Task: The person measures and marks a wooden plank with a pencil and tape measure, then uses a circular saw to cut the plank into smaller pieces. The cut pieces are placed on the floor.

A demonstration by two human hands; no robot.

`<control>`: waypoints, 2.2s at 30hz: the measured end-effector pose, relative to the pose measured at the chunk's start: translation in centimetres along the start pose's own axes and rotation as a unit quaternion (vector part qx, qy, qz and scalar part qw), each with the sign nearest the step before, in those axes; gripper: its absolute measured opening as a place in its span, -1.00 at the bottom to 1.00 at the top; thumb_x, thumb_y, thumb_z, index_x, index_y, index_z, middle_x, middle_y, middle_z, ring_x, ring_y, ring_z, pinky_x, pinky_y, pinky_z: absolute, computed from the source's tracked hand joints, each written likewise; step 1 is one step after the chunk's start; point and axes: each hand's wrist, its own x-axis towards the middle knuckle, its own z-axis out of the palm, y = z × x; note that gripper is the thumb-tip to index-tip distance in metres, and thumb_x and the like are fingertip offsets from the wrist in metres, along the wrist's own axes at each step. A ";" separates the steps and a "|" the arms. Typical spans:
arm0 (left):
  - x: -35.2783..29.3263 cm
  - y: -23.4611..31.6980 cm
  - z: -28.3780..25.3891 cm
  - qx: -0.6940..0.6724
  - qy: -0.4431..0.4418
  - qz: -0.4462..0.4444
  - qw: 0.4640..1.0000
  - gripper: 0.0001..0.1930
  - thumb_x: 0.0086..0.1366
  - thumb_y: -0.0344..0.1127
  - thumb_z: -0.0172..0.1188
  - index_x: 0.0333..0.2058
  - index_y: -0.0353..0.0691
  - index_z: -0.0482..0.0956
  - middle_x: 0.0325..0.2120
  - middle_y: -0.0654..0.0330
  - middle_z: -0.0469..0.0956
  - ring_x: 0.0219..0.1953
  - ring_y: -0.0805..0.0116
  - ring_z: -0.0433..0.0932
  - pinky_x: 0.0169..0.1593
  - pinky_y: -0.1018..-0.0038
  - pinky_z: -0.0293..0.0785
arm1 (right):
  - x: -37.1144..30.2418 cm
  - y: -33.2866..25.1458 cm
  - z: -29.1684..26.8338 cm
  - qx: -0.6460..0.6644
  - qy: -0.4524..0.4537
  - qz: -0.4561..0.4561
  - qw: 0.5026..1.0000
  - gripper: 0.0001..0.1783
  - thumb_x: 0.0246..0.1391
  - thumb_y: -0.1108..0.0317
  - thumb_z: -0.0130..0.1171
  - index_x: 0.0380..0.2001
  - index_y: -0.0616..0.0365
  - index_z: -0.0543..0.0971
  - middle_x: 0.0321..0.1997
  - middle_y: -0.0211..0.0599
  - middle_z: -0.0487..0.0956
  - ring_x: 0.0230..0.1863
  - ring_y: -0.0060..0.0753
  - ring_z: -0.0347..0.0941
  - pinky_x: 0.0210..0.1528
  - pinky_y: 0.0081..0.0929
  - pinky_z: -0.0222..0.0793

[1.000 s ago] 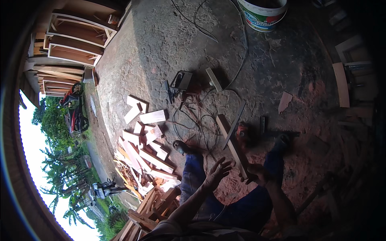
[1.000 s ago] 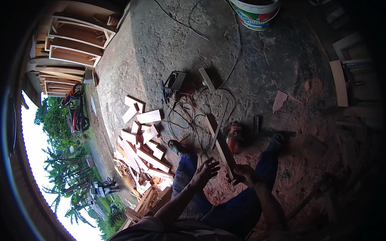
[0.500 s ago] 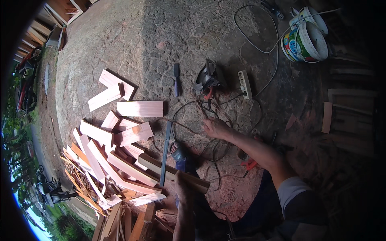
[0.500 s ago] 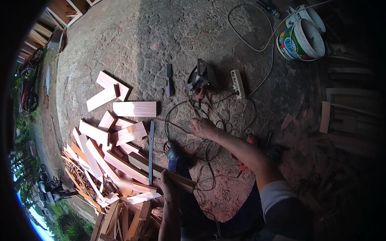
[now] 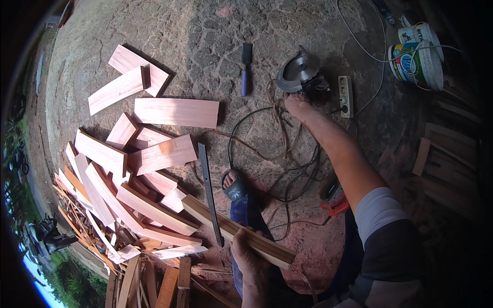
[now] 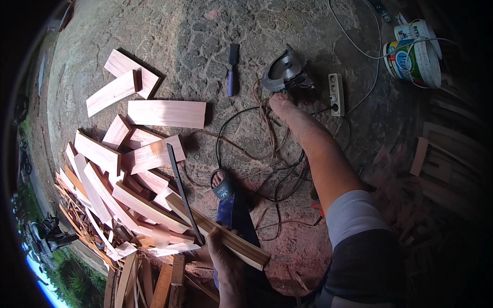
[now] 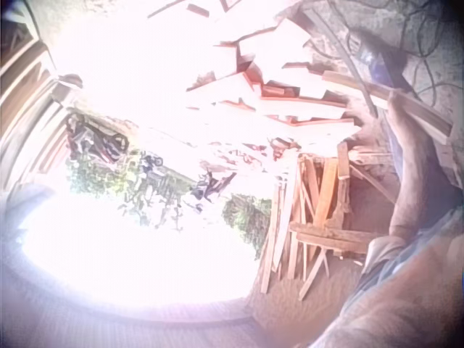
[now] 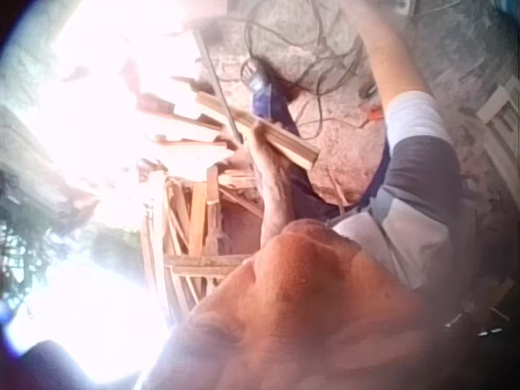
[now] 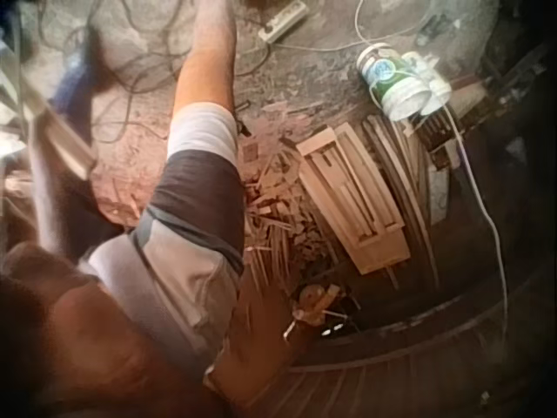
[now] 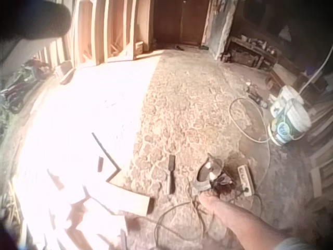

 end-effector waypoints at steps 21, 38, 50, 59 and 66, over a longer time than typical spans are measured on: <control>-1.6 -11.7 -8.4 0.126 -0.067 0.167 0.976 -0.76 0.32 -0.17 0.16 -0.22 -0.22 0.42 -0.48 0.16 0.48 -0.43 0.28 0.54 -0.28 0.33 0.54 | -43.7 13.3 -6.9 0.415 0.210 -0.221 0.857 -0.07 -0.02 0.46 0.30 0.43 0.10 0.14 -0.05 -0.04 0.57 -0.15 -0.10 0.59 -0.02 -0.20 0.55; -36.3 -8.0 -10.1 0.234 -0.159 0.431 0.857 -0.69 0.20 -0.40 0.25 -0.12 -0.33 0.40 -0.46 0.17 0.52 -0.53 0.29 0.59 -0.44 0.37 0.63 | -76.5 19.1 -5.2 0.675 0.301 -0.033 0.673 -0.39 -0.05 0.28 0.45 0.10 0.23 0.55 0.08 -0.22 0.58 0.20 -0.20 0.45 0.26 -0.30 0.28; -43.3 -1.1 -5.4 0.194 -0.390 0.487 0.757 -0.57 0.24 -0.48 0.16 0.08 -0.35 0.31 -0.39 0.14 0.52 -0.49 0.36 0.55 -0.37 0.42 0.60 | -105.6 16.8 -8.8 0.800 0.498 -0.137 0.305 -0.30 -0.02 0.44 0.29 0.26 0.23 0.42 -0.42 -0.37 0.46 -0.49 -0.50 0.40 -0.46 -0.50 0.32; -54.8 -4.0 -5.8 0.057 -0.470 0.522 0.710 -0.42 0.25 -0.44 0.21 0.20 -0.32 0.22 -0.34 0.10 0.52 -0.46 0.35 0.55 -0.39 0.39 0.58 | -113.8 27.2 -7.9 0.655 0.555 -0.480 0.181 -0.14 -0.05 0.40 0.25 0.39 0.16 0.27 -0.45 -0.38 0.36 -0.51 -0.47 0.29 -0.47 -0.51 0.28; -60.8 -12.1 -5.4 0.001 -0.465 0.513 0.722 -0.46 0.27 -0.42 0.19 0.18 -0.25 0.20 -0.45 0.17 0.43 -0.52 0.37 0.46 -0.46 0.40 0.46 | -122.5 32.2 -5.0 0.596 0.580 -0.517 0.203 -0.16 -0.01 0.46 0.28 0.35 0.34 0.22 -0.43 -0.26 0.42 -0.48 -0.37 0.38 -0.42 -0.36 0.39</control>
